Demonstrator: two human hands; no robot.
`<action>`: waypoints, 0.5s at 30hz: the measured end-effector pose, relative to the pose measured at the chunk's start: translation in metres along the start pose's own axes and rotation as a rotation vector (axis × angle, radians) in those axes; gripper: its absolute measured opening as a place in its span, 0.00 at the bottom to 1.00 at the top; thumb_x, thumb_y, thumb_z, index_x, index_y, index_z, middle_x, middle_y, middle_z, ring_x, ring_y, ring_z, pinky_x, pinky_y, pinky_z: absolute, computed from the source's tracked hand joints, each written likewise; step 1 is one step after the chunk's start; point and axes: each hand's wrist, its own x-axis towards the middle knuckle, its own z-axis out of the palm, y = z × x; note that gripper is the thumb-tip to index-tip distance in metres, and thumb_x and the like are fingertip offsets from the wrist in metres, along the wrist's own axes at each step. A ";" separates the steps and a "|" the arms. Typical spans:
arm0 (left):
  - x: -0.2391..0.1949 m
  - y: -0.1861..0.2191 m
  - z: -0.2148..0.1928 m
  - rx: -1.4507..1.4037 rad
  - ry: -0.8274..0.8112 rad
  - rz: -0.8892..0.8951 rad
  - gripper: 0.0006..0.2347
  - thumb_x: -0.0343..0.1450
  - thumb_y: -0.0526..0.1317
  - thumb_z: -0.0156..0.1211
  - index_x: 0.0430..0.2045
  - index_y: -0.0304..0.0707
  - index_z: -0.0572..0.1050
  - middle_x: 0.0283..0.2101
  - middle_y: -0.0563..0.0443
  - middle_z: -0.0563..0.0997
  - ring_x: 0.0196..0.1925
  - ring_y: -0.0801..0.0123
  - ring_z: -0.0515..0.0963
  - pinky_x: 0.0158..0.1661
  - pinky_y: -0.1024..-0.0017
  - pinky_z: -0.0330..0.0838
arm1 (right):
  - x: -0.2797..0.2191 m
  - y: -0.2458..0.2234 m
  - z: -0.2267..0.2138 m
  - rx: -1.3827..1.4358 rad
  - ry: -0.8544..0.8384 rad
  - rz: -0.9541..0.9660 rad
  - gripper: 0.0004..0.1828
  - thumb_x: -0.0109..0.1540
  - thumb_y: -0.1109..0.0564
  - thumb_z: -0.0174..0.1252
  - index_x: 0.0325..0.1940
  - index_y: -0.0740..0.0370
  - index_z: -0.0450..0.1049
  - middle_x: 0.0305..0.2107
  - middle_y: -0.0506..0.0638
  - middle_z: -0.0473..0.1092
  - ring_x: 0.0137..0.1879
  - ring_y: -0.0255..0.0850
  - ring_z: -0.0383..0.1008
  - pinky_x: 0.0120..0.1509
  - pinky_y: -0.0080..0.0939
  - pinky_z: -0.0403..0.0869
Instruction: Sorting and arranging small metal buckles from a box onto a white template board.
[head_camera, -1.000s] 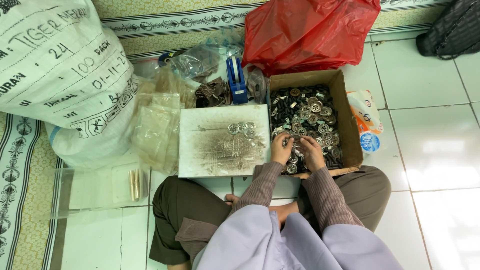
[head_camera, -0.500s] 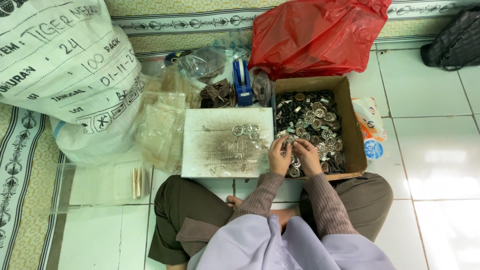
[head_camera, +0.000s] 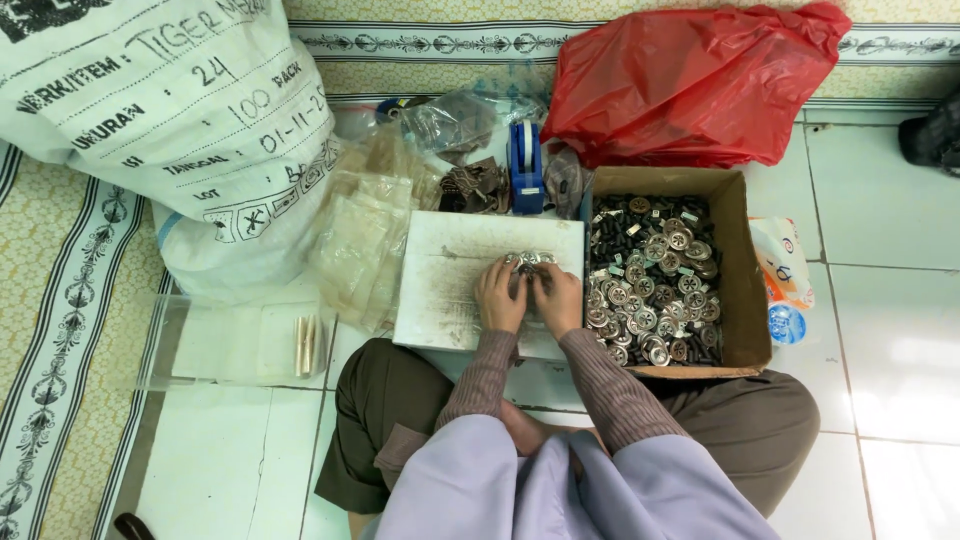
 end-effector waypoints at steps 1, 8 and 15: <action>-0.003 -0.007 0.004 -0.001 0.003 -0.004 0.14 0.73 0.45 0.63 0.52 0.46 0.77 0.57 0.47 0.77 0.60 0.56 0.75 0.56 0.53 0.68 | -0.002 0.004 0.005 -0.001 -0.003 -0.003 0.11 0.61 0.56 0.63 0.47 0.48 0.79 0.33 0.47 0.80 0.41 0.50 0.80 0.53 0.51 0.76; -0.005 -0.018 0.011 0.192 -0.045 0.128 0.13 0.74 0.44 0.57 0.53 0.47 0.77 0.62 0.44 0.73 0.67 0.53 0.68 0.63 0.52 0.61 | 0.002 0.005 0.001 -0.370 0.139 -0.206 0.13 0.62 0.51 0.64 0.51 0.45 0.78 0.42 0.43 0.77 0.53 0.38 0.74 0.69 0.54 0.60; -0.008 -0.031 0.026 0.243 -0.011 0.272 0.13 0.74 0.42 0.55 0.53 0.52 0.77 0.63 0.40 0.71 0.68 0.48 0.67 0.62 0.49 0.61 | -0.005 0.034 0.017 -0.269 0.165 -0.198 0.16 0.58 0.60 0.60 0.50 0.47 0.77 0.45 0.43 0.75 0.57 0.41 0.73 0.72 0.51 0.60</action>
